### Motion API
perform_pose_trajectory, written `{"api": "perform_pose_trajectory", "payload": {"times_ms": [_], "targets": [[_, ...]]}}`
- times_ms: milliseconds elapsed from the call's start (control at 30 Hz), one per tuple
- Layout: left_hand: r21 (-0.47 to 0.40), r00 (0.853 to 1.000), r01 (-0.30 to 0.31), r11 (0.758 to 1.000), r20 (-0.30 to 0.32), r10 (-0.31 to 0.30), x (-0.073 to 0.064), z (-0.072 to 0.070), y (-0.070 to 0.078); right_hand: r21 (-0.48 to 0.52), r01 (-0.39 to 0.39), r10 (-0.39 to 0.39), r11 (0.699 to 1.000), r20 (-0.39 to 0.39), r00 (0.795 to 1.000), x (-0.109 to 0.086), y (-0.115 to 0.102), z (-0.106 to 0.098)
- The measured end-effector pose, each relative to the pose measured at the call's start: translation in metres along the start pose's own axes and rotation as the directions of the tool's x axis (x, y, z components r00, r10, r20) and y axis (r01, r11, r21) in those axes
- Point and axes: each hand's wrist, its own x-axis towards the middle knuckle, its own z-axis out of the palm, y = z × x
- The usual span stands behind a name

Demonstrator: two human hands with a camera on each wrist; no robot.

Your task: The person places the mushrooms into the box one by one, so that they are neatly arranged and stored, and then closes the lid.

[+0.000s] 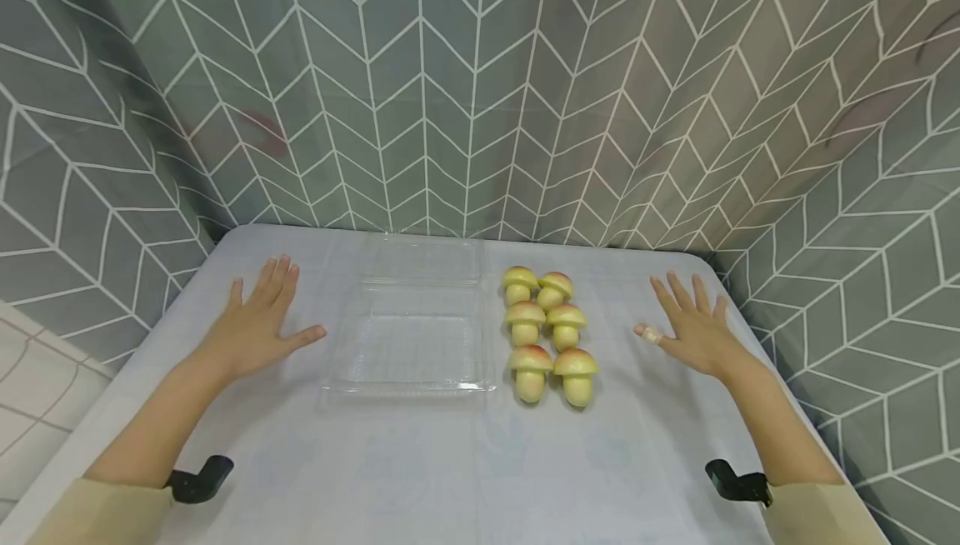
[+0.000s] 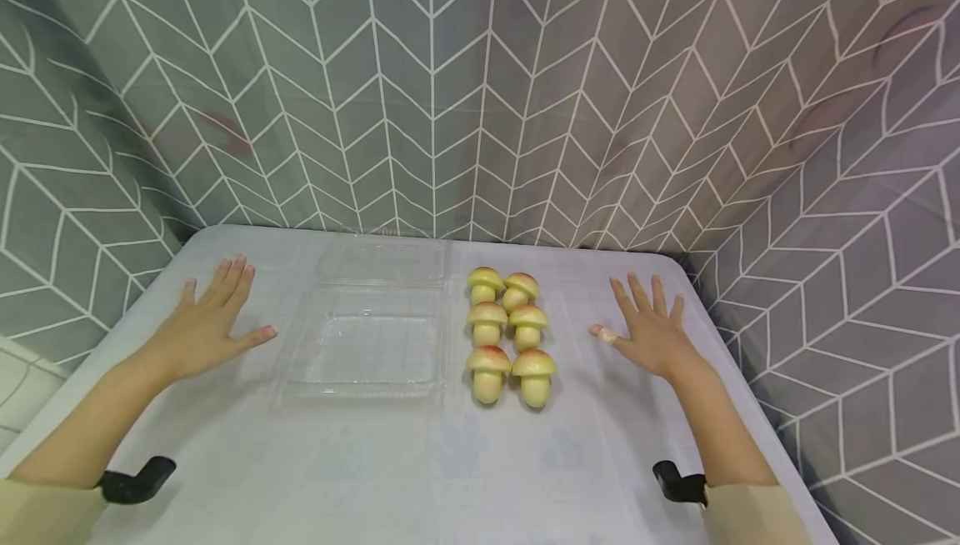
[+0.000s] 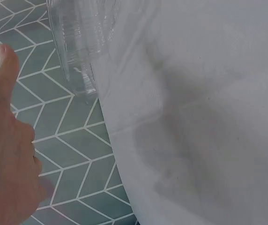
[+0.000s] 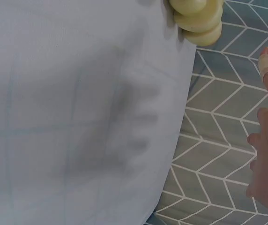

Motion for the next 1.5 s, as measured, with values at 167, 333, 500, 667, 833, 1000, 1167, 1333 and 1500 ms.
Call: {"api": "perform_pose_trajectory", "payload": {"times_ms": [167,333,500,667,833,1000,1167,1333,1500], "targets": [[-0.044,0.997,-0.050,0.998,0.057,0.053,0.000,0.000,0.010,0.006,0.044,-0.044,0.999,-0.044,0.998,0.000,-0.005,0.001],[-0.102,0.993,-0.097,0.990,0.065,0.104,-0.001,0.003,0.018,0.005,0.125,-0.123,0.992,-0.148,0.981,0.000,-0.011,0.001],[-0.132,0.988,-0.130,0.983,0.061,0.139,-0.004,0.008,0.023,-0.018,0.181,-0.181,0.983,-0.221,0.958,0.002,-0.014,0.002],[-0.152,0.985,-0.143,0.978,0.072,0.155,-0.005,0.015,0.026,-0.043,0.210,-0.214,0.977,-0.253,0.943,0.003,-0.018,0.003],[-0.175,0.984,-0.147,0.974,0.078,0.162,-0.006,0.018,0.031,-0.064,0.239,-0.247,0.969,-0.288,0.925,0.002,-0.025,0.003],[-0.185,0.981,-0.165,0.969,0.065,0.180,-0.008,0.020,0.034,-0.089,0.284,-0.297,0.955,-0.341,0.892,0.001,-0.031,0.005],[-0.180,0.979,-0.177,0.968,0.068,0.192,-0.009,0.023,0.035,-0.118,0.340,-0.357,0.933,-0.412,0.838,0.001,-0.037,0.008],[-0.179,0.981,-0.163,0.970,0.078,0.179,-0.009,0.025,0.036,-0.148,0.405,-0.423,0.902,-0.483,0.766,0.001,-0.043,0.015],[-0.185,0.981,-0.158,0.970,0.078,0.175,-0.009,0.027,0.036,-0.181,0.455,-0.476,0.872,-0.533,0.700,0.001,-0.047,0.022]]}}
